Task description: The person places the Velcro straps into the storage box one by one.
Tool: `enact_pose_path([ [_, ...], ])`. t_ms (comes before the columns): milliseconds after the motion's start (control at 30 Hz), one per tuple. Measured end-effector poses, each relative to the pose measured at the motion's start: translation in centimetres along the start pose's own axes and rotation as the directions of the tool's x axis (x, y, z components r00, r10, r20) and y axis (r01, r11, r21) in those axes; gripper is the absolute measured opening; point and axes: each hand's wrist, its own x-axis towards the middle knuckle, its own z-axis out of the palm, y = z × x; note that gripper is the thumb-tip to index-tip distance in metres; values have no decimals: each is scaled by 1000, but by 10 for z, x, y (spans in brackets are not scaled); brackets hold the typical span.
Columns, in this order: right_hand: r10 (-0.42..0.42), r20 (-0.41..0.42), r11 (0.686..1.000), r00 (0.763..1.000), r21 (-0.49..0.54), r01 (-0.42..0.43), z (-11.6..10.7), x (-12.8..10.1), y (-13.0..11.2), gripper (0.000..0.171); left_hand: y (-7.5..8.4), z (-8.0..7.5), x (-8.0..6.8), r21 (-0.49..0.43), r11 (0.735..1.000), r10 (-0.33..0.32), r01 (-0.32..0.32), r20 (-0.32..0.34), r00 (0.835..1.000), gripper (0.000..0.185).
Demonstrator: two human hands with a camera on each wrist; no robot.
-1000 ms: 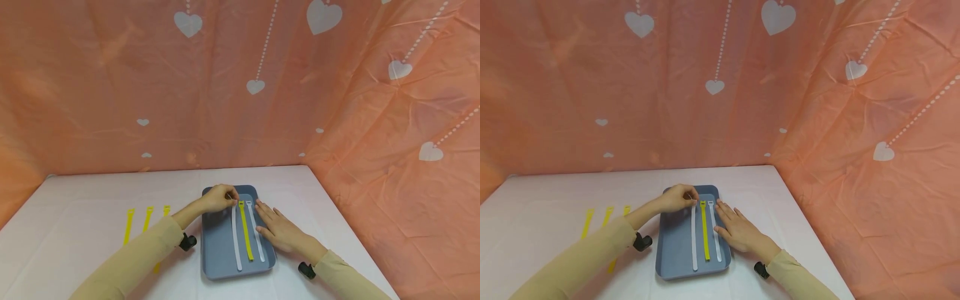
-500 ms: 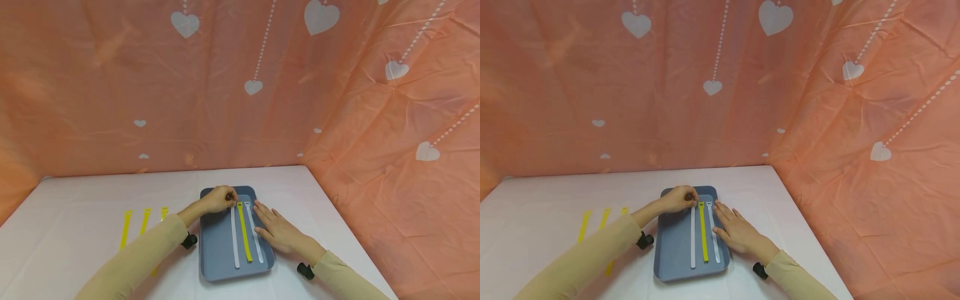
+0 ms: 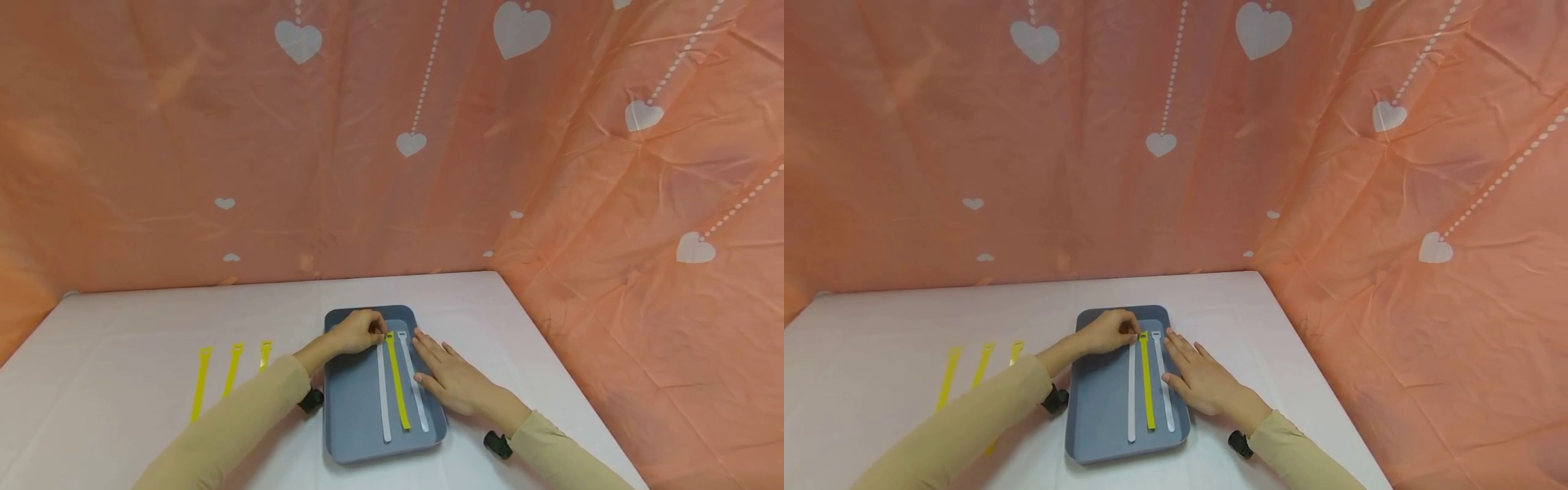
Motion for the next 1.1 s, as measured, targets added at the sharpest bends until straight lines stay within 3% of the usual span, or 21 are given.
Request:
enact_pose_path([
  [533,-19,-9,1000,1000,-3,19,-2,-1,0,70,2,-2,-1,51,998,27,-25,-38,999,5],
  [833,-26,-7,1000,1000,10,26,0,-1,1,69,4,3,-3,75,997,13,-9,-53,999,9],
  [1100,-5,4,1000,1000,-4,5,1,-2,1,70,7,-2,-5,41,999,27,-24,-70,997,9],
])
